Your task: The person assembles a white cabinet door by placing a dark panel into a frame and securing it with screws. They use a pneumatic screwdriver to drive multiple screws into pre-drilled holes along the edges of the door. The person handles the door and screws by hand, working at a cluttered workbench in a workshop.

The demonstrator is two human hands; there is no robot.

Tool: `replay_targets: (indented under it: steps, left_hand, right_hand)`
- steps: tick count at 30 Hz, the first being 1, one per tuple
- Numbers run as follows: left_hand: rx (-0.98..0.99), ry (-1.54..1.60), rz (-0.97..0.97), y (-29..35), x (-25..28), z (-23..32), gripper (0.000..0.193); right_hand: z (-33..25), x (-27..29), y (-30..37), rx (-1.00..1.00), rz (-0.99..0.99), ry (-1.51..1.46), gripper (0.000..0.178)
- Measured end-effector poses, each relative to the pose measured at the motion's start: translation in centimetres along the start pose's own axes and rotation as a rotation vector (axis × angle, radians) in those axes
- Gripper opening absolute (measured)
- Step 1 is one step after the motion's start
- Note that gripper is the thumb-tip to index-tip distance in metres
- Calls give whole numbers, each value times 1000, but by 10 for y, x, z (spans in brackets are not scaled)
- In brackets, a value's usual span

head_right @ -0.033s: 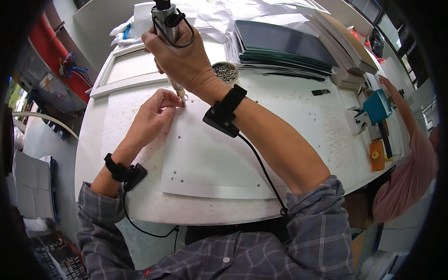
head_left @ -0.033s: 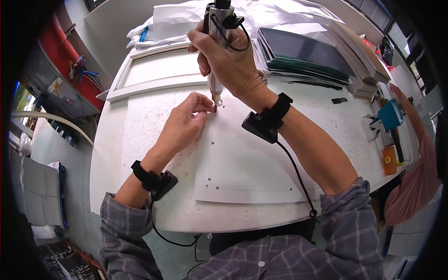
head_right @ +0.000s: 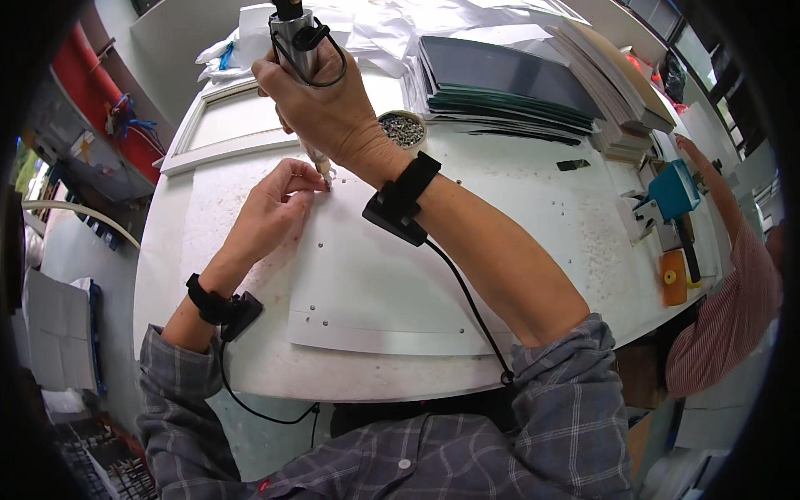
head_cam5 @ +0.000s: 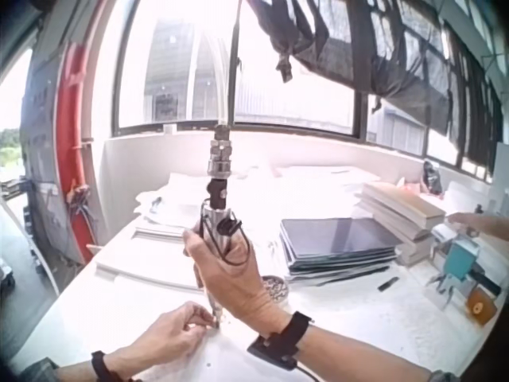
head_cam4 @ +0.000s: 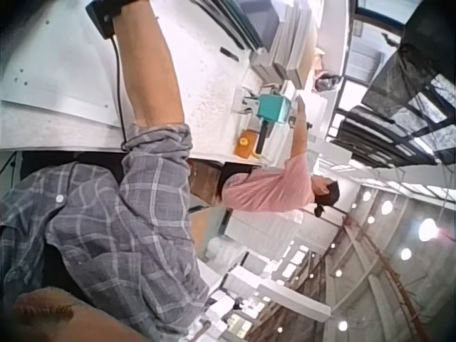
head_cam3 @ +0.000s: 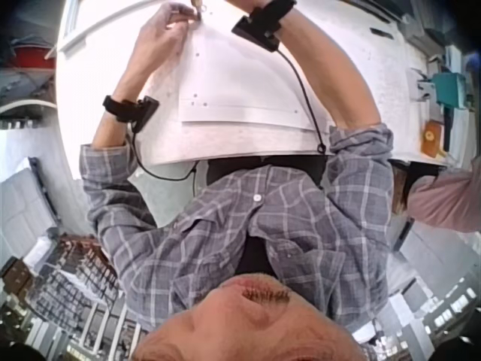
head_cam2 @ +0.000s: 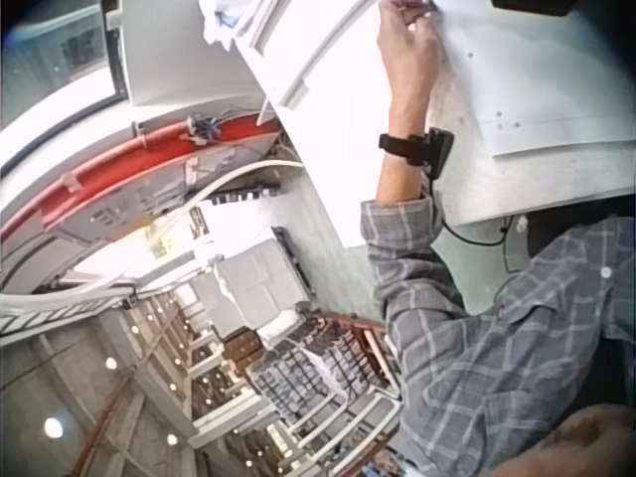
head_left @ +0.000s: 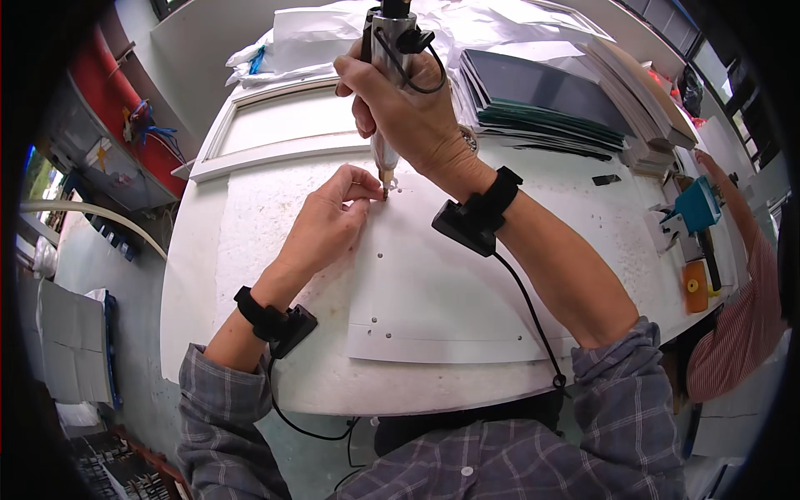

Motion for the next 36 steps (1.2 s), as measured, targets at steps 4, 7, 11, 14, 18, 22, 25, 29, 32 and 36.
replay_targets:
  steps: [4,7,11,14,18,22,25,29,32,36]
  left_hand:
    - [-53,31,21,-1,2,-2,27]
    - [-18,83,2,-4,3,-8,29]
    - [6,117,-45,-7,2,-12,29]
    - [-2,125,-37,-4,2,-10,30]
    - [-20,90,-26,-4,5,-7,35]
    - [5,97,22,18,24,-1,34]
    - [-13,-45,65,57,48,8,30]
    - [-5,-267,105,113,51,1,31]
    - [-212,-557,125,148,17,14,49]
    - [-208,-753,-14,163,-11,7,70]
  right_hand:
    - [4,-4,4,-37,-19,22,20]
    - [5,-7,8,-28,-34,19,20]
    - [10,-7,12,-57,-56,11,18]
    - [14,-10,14,-60,-84,-12,17]
    - [11,-11,16,-76,-72,-28,16]
    - [-10,-23,15,-12,-114,46,18]
    - [-26,-39,18,121,-149,87,20]
    - [-26,-75,27,215,-334,159,24]
    - [-22,-85,26,50,-397,152,26]
    - [-42,-84,14,136,-428,143,26]
Point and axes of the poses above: each hand's wrist, its own y-axis away from the middle knuckle, its own x-axis out of the back of the hand, z = x × y, the point moved 8 cm from there along -y, towards the middle knuckle, and after that the axes turned 9 degrees about x, right-handed, at the moved point
